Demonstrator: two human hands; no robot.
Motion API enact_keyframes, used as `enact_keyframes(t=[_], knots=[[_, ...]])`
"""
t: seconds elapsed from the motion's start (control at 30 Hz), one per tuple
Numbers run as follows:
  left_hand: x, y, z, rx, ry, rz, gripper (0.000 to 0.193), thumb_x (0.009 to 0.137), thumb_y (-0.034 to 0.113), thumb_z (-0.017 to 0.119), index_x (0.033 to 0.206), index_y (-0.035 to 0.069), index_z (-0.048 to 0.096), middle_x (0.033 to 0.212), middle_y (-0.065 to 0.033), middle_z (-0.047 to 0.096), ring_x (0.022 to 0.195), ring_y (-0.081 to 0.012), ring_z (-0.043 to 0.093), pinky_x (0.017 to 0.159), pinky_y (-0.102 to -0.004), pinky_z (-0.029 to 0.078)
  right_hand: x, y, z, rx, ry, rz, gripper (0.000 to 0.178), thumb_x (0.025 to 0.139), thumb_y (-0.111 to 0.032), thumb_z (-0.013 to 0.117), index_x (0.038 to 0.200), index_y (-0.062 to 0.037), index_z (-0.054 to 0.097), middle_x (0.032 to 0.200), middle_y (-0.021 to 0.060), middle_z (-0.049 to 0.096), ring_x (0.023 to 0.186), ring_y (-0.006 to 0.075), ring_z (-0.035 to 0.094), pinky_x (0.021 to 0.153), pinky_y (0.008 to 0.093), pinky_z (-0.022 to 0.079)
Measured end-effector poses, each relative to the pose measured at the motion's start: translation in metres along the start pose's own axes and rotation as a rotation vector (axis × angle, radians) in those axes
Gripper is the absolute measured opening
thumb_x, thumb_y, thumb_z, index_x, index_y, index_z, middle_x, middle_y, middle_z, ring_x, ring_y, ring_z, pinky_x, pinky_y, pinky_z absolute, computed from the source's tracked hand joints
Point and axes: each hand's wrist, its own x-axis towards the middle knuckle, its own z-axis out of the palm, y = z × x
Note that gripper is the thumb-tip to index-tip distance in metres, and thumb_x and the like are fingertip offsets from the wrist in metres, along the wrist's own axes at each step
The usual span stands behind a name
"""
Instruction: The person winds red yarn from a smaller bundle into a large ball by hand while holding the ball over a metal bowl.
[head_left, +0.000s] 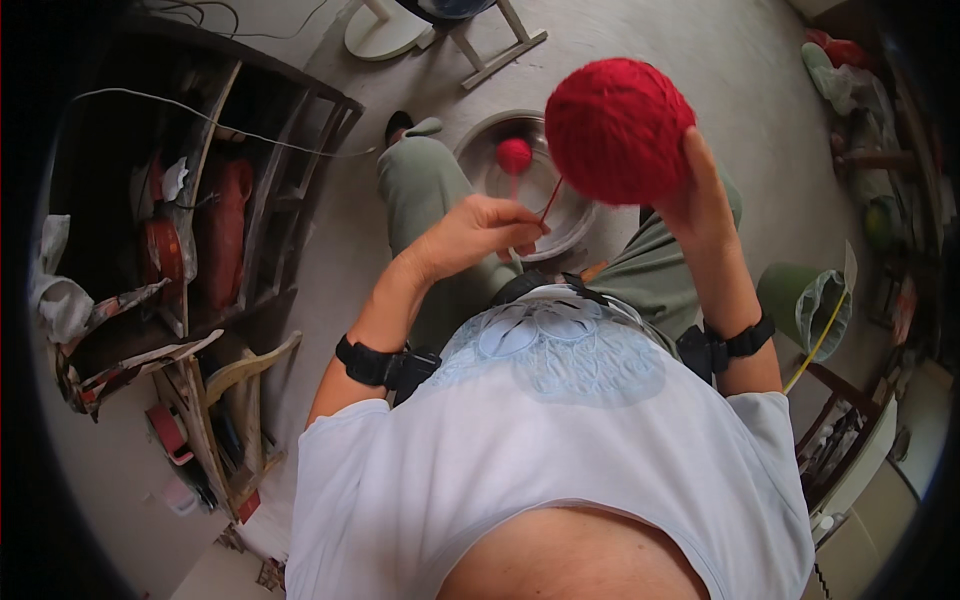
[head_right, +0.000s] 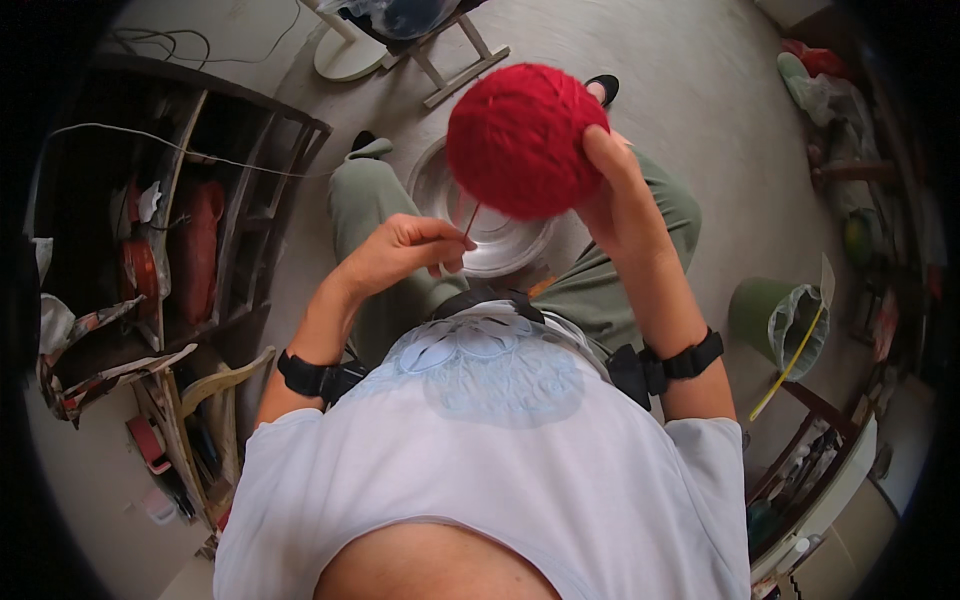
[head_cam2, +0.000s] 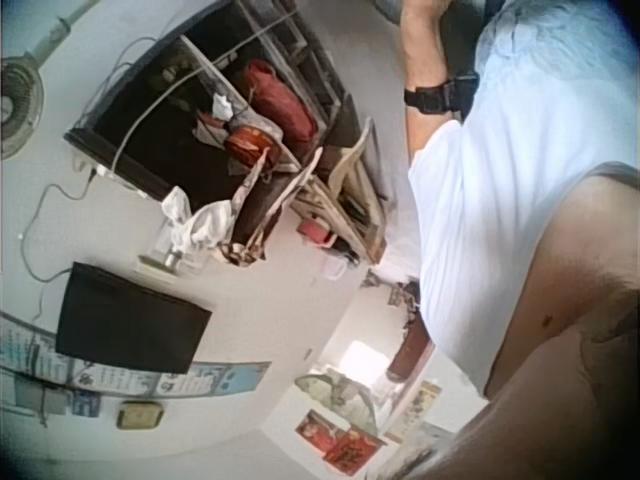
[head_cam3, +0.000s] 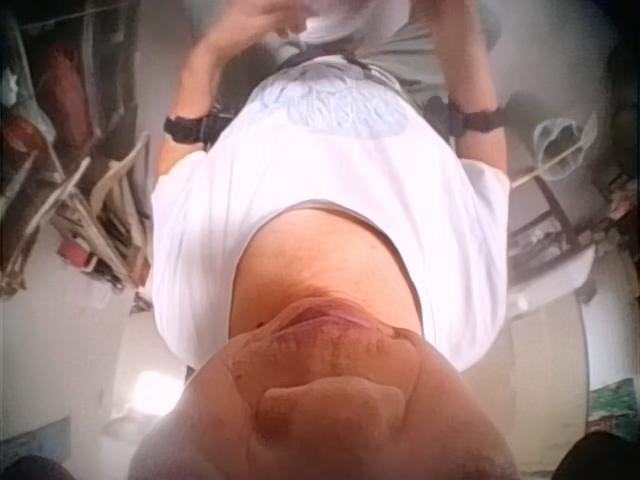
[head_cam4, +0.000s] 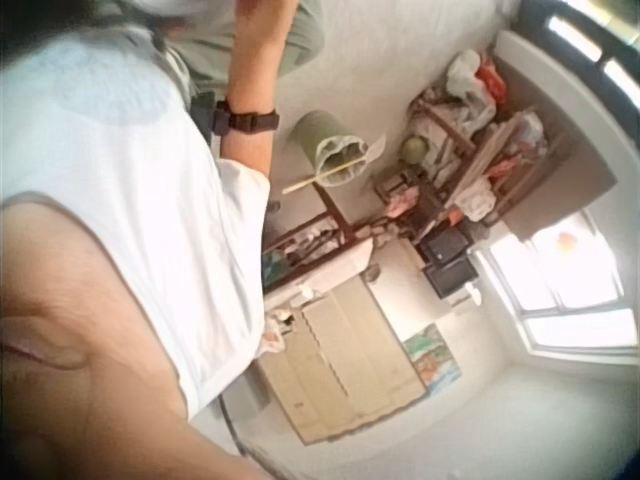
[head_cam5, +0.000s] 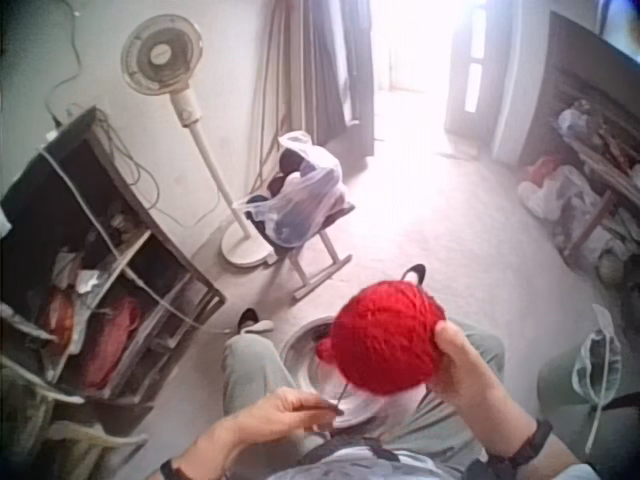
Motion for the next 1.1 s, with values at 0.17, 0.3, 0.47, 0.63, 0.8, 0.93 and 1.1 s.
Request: enact_keyframes(t=[0.17,0.3,0.47,0.63,0.8,0.93,1.1], knots=[[-0.016,0.030,0.010,-0.046,-0.172,-0.084,0.023,0.094,0.020,0.065,0.109,0.003,0.071,0.086,-0.0029,0.069,0.078,-0.0087,0.061,0.069,-0.0238,0.049,0.019,0.008,-0.002,-0.292,0.344,0.008,0.070,0.082,-0.034,0.078,0.133,0.0024,0.048,0.127,0.0116,0.059,0.116,0.0189,0.058,0.099,0.0332,0.047],[-0.026,0.067,0.003,0.351,-0.164,0.252,0.021,0.090,0.018,0.069,0.099,-0.001,0.070,0.081,-0.0089,0.065,0.076,-0.0151,0.061,0.068,-0.0279,0.047,0.009,0.024,0.000,-0.755,0.207,-0.066,0.073,0.072,-0.030,0.087,0.127,0.0036,0.052,0.112,0.0126,0.064,0.102,0.0196,0.063,0.092,0.0309,0.051],[-0.013,0.076,-0.008,0.464,0.017,0.423,0.009,0.086,0.009,0.072,0.088,0.001,0.069,0.088,-0.0053,0.062,0.079,-0.0140,0.059,0.071,-0.0269,0.047,-0.009,0.023,0.005,-0.674,-0.069,0.321,0.082,0.071,-0.037,0.088,0.132,0.0024,0.050,0.116,0.0144,0.062,0.106,0.0212,0.063,0.094,0.0315,0.050],[0.001,0.036,-0.004,0.218,0.031,0.413,0.012,0.084,0.010,0.074,0.089,0.002,0.067,0.091,-0.0032,0.059,0.083,-0.0117,0.059,0.071,-0.0259,0.048,-0.020,0.027,0.003,-0.597,-0.264,0.554,0.091,0.070,-0.040,0.088,0.141,-0.0028,0.045,0.127,0.0121,0.056,0.120,0.0201,0.054,0.104,0.0334,0.042],[0.000,0.022,-0.003,0.063,0.072,0.270,0.012,0.086,0.010,0.075,0.089,0.002,0.067,0.091,-0.0008,0.059,0.084,-0.0083,0.058,0.070,-0.0243,0.049,-0.039,0.043,0.003,-0.626,-0.265,0.395,0.104,0.065,-0.041,0.089,0.146,-0.0031,0.036,0.135,0.0161,0.051,0.128,0.0249,0.049,0.109,0.0355,0.039],[0.002,0.020,-0.007,0.034,0.094,0.204,0.010,0.088,0.010,0.073,0.090,0.002,0.068,0.087,0.0007,0.062,0.080,-0.0065,0.059,0.072,-0.0232,0.050,-0.041,0.043,0.013,-0.692,-0.203,0.355,0.105,0.064,-0.040,0.089,0.145,-0.0023,0.035,0.133,0.0171,0.053,0.125,0.0251,0.052,0.108,0.0356,0.040],[0.012,0.018,-0.018,-0.043,0.125,0.235,0.012,0.092,0.014,0.068,0.095,0.002,0.070,0.082,0.0022,0.065,0.076,-0.0058,0.059,0.071,-0.0220,0.049,-0.030,0.031,0.003,-0.526,-0.192,0.353,0.099,0.065,-0.037,0.088,0.143,-0.0025,0.038,0.131,0.0137,0.055,0.123,0.0231,0.054,0.106,0.0351,0.042]])
